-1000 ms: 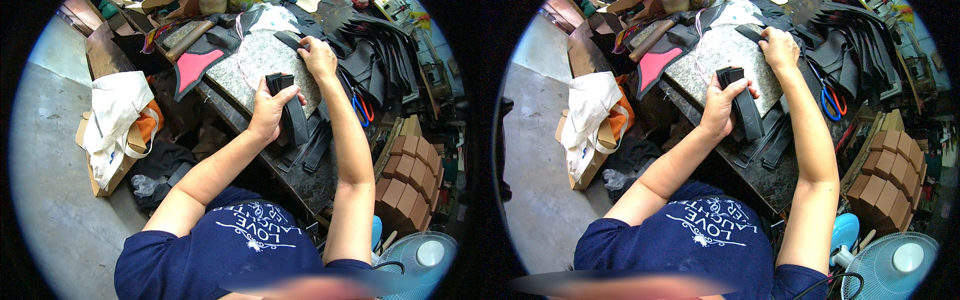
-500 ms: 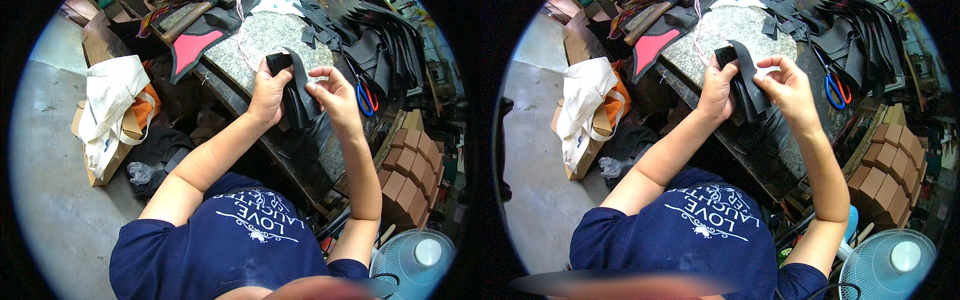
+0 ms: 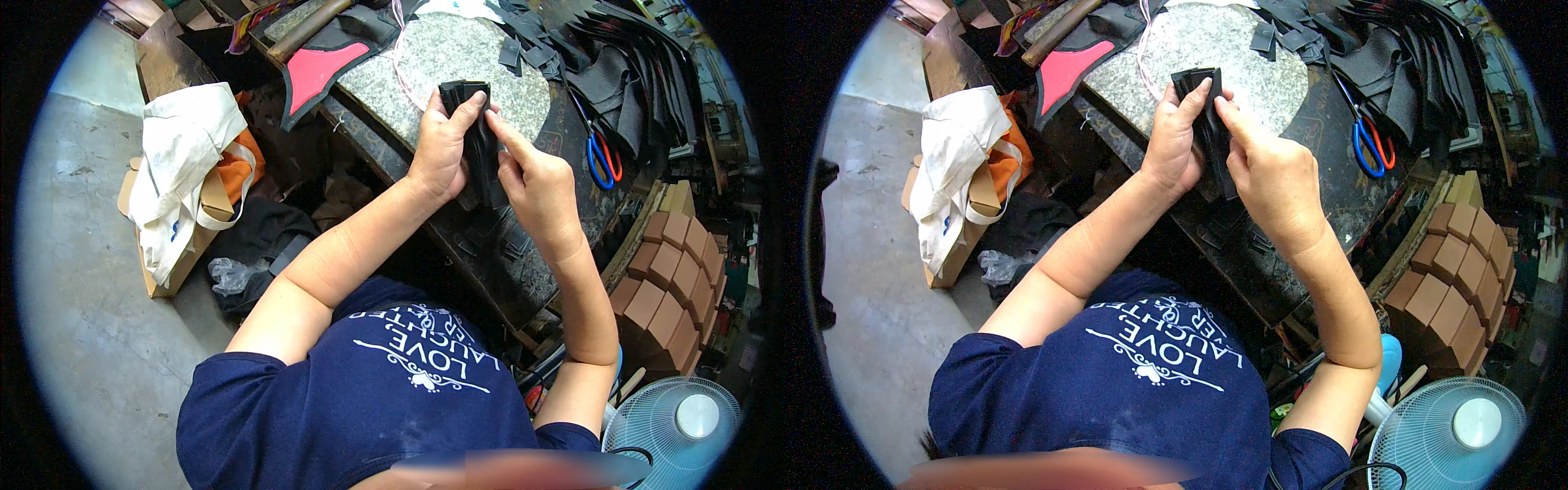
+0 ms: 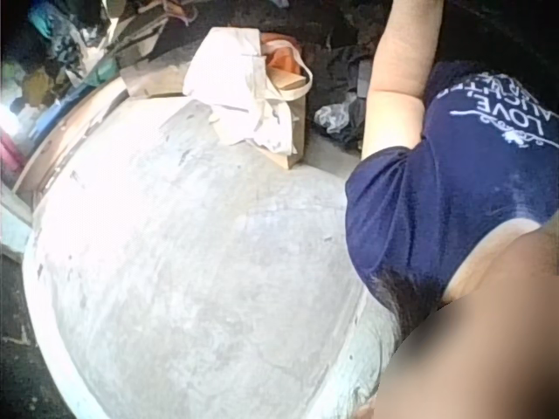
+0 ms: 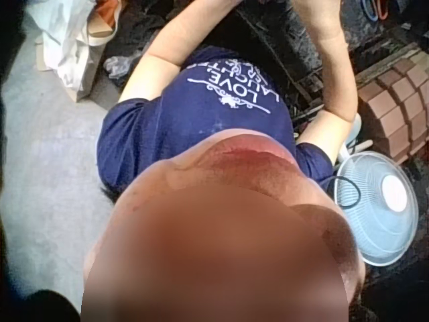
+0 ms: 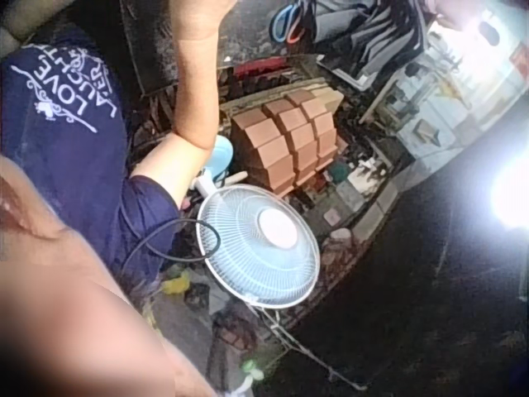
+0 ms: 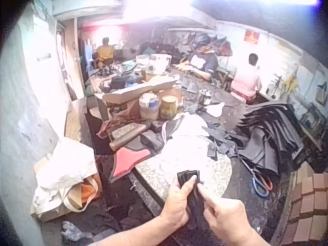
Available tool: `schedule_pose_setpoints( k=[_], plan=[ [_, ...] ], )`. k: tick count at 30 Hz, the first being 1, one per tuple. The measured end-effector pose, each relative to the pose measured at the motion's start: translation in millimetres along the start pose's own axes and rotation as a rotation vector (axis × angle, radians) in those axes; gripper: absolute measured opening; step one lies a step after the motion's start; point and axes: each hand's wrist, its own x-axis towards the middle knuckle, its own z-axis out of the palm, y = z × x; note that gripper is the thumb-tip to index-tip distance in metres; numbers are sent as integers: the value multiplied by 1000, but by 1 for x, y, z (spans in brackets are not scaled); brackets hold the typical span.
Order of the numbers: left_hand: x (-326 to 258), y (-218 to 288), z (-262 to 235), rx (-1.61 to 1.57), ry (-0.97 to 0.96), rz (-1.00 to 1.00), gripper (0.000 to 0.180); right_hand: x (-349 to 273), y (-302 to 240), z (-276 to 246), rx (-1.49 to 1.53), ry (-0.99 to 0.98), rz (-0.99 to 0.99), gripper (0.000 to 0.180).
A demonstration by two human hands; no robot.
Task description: The person gathers black leather straps on a workbench, aligns them into neat stacks, and ties each bundle with a pink string. The person repeats this process to form multiple tied bundles and places them on the bench.
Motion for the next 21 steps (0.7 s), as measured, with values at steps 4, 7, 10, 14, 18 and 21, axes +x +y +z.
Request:
schedule_pose_setpoints(
  k=[4, 7, 10, 14, 18, 21],
  plan=[
    [0, 1, -2, 14, -18, -7, 17, 2, -8, -2, -145, -1, -61, 41],
    [0, 5, -2, -13, -31, -37, 13, 5, -10, -5, -125, -45, -17, 39],
    [-1, 7, 0, -35, -10, -11, 14, 5, -2, -11, 162, -82, 92, 35],
    [-1, 10, -3, 91, -21, -89, 17, -17, 17, -24, 573, 49, 235, 26],
    [0, 5, -5, 66, -63, -12, 22, -48, 31, -23, 564, -7, 568, 22],
    [-1, 5, -6, 75, -65, -26, 23, -62, 32, -17, 559, -146, 656, 22]
  ],
)
